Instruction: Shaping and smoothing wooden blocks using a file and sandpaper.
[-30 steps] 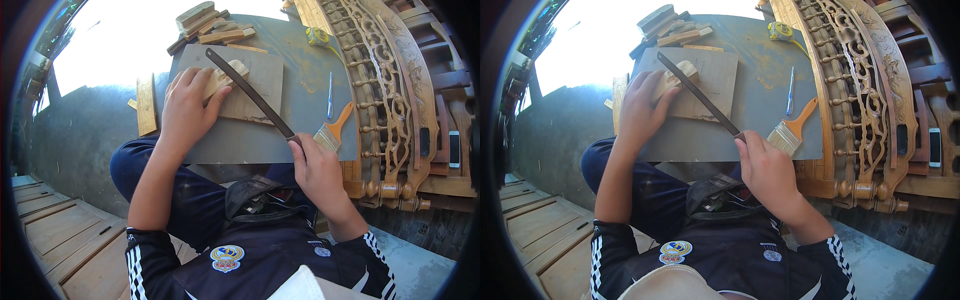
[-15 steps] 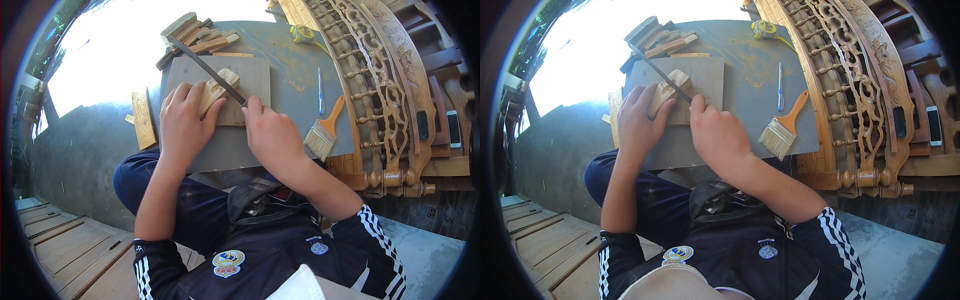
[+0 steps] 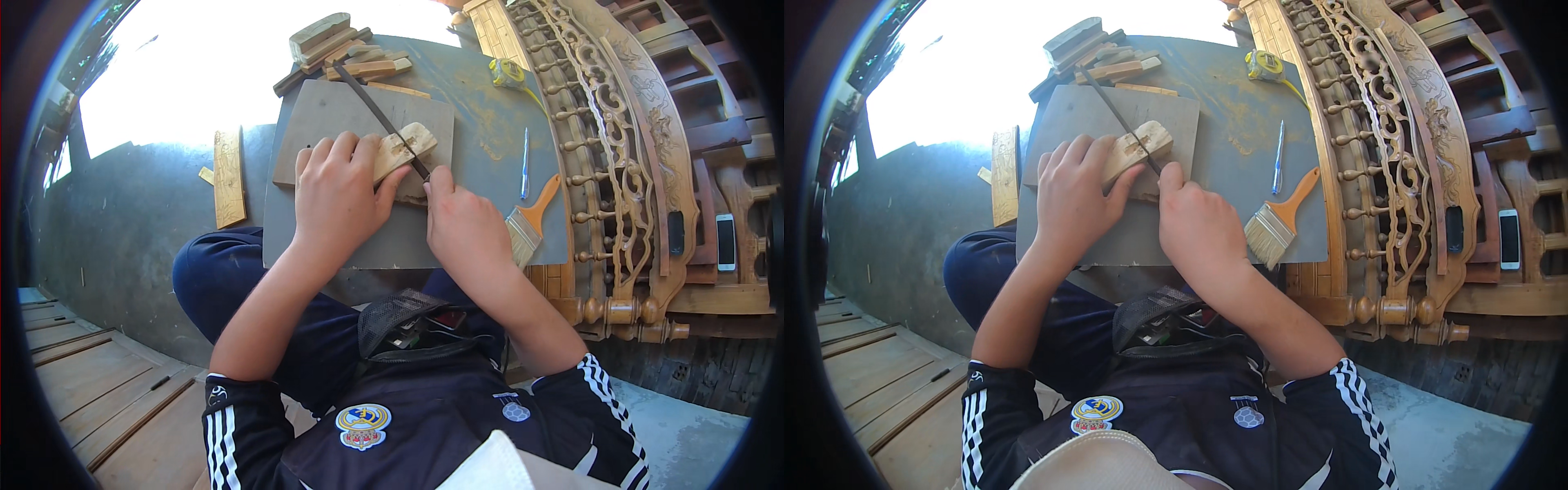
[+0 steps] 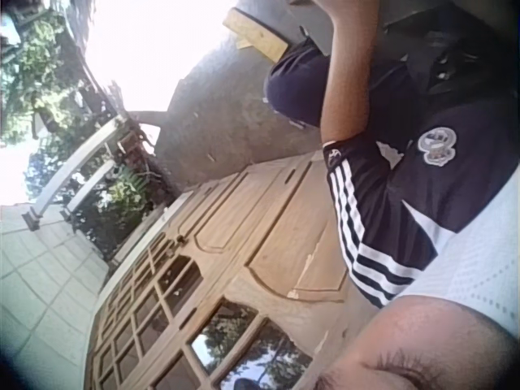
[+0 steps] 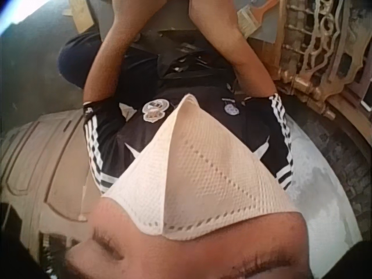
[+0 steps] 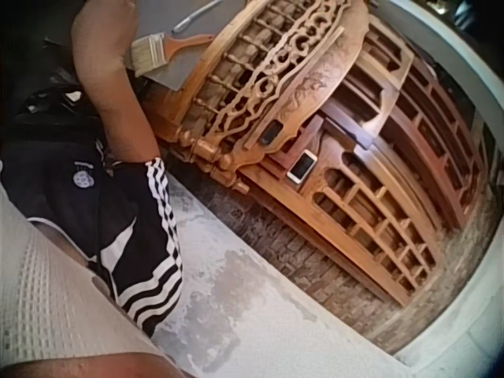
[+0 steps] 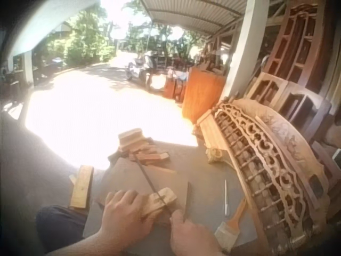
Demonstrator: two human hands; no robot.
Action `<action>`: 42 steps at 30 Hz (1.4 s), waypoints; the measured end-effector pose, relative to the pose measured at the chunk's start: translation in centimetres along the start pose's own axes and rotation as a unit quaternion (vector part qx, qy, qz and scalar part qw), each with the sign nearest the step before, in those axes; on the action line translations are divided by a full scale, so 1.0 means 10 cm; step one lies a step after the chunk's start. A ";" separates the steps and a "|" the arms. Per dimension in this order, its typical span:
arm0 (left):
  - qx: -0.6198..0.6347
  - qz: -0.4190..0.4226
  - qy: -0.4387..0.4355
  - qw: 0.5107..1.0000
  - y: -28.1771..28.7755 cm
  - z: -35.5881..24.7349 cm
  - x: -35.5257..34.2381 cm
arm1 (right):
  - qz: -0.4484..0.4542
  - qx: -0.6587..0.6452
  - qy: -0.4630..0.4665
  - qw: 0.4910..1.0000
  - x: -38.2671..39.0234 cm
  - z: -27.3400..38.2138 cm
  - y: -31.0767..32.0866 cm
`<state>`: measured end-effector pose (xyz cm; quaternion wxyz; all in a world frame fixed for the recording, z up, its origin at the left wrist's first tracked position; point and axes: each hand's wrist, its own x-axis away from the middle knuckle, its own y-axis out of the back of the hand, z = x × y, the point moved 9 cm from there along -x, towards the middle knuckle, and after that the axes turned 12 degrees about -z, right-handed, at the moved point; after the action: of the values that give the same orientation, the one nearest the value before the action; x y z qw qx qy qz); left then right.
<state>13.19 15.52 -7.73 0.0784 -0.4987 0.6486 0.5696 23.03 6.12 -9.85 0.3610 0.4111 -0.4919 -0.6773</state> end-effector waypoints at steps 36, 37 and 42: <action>0.223 0.040 -0.059 0.972 -0.17 -0.29 0.01 | 0.038 -0.279 -0.068 0.957 0.30 -0.56 0.15; 0.220 0.040 -0.055 0.973 -0.17 -0.29 0.01 | 0.043 -0.277 -0.075 0.957 0.31 -0.57 0.14; 0.224 0.042 -0.065 0.971 -0.19 -0.30 0.00 | 0.038 -0.322 -0.063 0.944 0.29 -0.65 0.10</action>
<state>15.93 13.38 -7.96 0.2062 -0.4028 0.7738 0.4432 27.87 0.83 -10.62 0.4675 0.2104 -0.2850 -0.8099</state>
